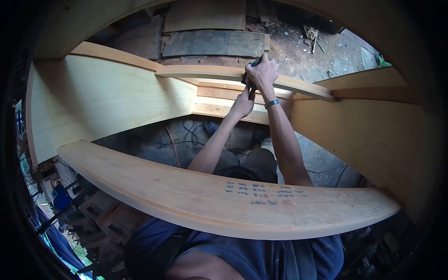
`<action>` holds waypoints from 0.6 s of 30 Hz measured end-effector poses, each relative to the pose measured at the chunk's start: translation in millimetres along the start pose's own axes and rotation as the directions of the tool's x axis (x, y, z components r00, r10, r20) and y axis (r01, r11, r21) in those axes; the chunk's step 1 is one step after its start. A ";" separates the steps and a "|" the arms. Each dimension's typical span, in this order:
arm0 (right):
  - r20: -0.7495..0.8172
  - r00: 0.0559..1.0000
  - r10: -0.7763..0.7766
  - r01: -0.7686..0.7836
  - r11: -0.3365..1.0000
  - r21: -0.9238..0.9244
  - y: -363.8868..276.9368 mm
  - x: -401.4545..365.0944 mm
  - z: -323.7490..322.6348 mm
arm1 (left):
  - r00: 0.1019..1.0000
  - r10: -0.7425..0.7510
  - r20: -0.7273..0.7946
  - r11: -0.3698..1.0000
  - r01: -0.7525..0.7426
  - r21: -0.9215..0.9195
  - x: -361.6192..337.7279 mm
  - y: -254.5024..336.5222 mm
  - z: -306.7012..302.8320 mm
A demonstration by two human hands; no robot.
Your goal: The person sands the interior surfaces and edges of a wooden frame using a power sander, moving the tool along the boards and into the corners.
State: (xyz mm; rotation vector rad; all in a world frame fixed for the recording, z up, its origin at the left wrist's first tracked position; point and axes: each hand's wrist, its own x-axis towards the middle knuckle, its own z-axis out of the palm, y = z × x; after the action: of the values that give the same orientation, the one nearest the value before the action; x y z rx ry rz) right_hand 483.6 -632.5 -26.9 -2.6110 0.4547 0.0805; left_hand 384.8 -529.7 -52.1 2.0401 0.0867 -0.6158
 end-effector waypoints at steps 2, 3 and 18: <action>-0.029 0.999 -0.027 0.027 1.000 0.006 -32.0 -7.9 20.9 | 0.999 -0.048 0.013 0.999 0.048 -0.015 -2.4 -19.8 -29.8; -0.012 1.000 -0.029 0.029 1.000 0.005 -48.9 -11.4 29.3 | 0.999 -0.051 0.005 0.998 0.051 -0.023 -7.4 -23.2 -48.1; 0.000 0.984 -0.177 0.176 0.978 0.107 -271.2 -58.5 151.9 | 0.984 -0.078 -0.160 0.996 0.071 -0.051 -34.7 -142.3 -254.5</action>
State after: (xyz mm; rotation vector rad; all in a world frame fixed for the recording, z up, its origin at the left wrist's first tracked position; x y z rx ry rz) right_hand 522.3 -318.6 -29.6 -2.5319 0.2157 0.0086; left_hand 410.4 -237.3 -45.7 2.0475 0.2719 -0.4885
